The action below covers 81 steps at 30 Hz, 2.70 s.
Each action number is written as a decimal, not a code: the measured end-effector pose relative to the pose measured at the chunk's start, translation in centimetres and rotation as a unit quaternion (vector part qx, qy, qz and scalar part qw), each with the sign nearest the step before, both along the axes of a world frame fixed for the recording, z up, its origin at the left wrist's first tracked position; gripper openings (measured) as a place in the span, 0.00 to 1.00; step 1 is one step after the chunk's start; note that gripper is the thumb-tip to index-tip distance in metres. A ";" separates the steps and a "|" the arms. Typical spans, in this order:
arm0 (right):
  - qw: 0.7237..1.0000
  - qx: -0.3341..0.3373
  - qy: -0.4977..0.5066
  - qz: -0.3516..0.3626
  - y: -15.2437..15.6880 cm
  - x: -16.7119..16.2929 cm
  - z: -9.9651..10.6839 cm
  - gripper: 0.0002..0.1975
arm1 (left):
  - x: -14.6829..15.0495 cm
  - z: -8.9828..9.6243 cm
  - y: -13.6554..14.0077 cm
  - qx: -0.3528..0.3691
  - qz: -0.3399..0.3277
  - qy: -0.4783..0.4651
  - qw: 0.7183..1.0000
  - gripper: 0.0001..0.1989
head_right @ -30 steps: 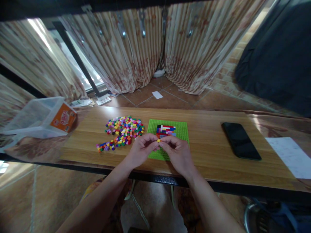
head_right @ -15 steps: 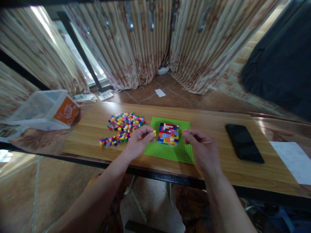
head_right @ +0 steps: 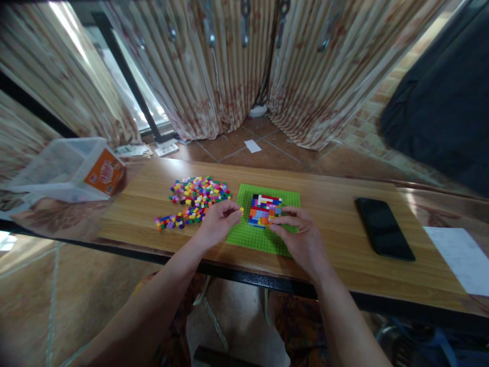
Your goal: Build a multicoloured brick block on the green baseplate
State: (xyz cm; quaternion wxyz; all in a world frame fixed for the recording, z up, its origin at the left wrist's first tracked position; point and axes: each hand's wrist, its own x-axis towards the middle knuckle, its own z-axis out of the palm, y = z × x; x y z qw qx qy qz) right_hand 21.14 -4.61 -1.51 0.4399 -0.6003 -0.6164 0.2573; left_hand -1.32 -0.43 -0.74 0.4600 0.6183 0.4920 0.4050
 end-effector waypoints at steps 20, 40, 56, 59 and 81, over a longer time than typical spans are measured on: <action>0.997 0.056 -0.040 -0.031 0.6 -2.6 -0.1 0.09 | 0.2 0.2 -0.2 -0.014 -0.023 0.065 0.998 0.07; 1.000 -0.015 -0.003 -0.017 -0.3 0.8 -0.6 0.14 | 0.1 0.2 -0.4 -0.001 -0.021 0.076 0.997 0.07; 0.998 -0.015 0.067 -0.010 0.8 -0.6 -1.4 0.15 | 0.3 0.4 -0.6 -0.005 -0.019 0.088 0.996 0.06; 0.998 -0.008 0.063 -0.005 0.9 -0.5 -1.5 0.14 | 0.4 0.5 -0.6 -0.001 -0.020 0.086 0.996 0.06; 0.993 0.028 0.113 -0.031 -0.1 -1.3 1.3 0.08 | 1.5 0.7 -1.6 -0.017 -0.115 -0.072 0.991 0.02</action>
